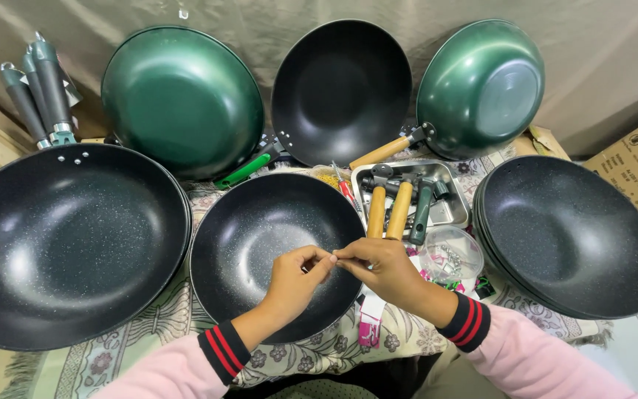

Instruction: Assembling wooden handles onto various woks and pans using a screwdriver and screws.

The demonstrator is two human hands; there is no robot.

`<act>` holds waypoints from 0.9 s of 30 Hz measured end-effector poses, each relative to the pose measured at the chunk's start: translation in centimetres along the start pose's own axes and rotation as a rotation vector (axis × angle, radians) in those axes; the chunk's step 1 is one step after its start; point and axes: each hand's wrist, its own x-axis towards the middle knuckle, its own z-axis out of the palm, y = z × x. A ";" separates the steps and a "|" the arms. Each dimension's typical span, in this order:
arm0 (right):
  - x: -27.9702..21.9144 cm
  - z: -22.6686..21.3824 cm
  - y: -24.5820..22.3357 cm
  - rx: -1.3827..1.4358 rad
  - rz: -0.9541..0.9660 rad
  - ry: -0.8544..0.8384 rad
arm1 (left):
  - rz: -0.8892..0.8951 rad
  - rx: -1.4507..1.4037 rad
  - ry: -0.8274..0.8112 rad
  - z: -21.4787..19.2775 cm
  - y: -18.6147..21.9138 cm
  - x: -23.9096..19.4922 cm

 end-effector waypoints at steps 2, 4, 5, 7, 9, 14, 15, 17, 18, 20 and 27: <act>0.0 -0.3 0.2 -0.014 -0.016 -0.014 | 0.002 0.011 0.004 0.2 0.1 0.0; 0.0 -0.4 0.4 -0.027 -0.031 -0.029 | 0.003 0.022 0.009 0.5 0.1 0.1; 0.0 -0.4 0.6 -0.040 -0.032 -0.023 | 0.016 0.037 -0.001 0.7 0.0 0.2; 0.1 -0.5 1.5 -0.051 -0.033 -0.018 | 0.028 0.053 -0.009 1.0 -0.2 0.4; 0.2 -0.6 2.9 0.001 0.010 0.016 | 0.050 0.105 -0.043 1.4 -0.4 0.7; 0.8 -1.0 4.0 0.083 0.083 0.112 | 0.146 0.415 -0.211 2.8 -1.5 0.1; 0.8 -1.1 4.1 0.112 0.117 0.136 | 0.155 0.530 -0.294 3.0 -1.3 -0.2; 0.9 -1.4 2.7 0.077 0.139 0.142 | 0.057 0.639 -0.377 3.9 -0.9 -0.3; 0.9 -1.5 2.0 0.042 0.161 0.144 | -0.044 0.744 -0.460 4.4 -0.7 -0.4; 0.9 -1.5 1.8 0.041 0.194 0.129 | 0.001 0.780 -0.468 4.9 -1.6 -0.3; 1.1 -1.8 1.5 0.046 0.232 0.117 | 0.193 0.700 -0.331 5.8 -5.3 0.0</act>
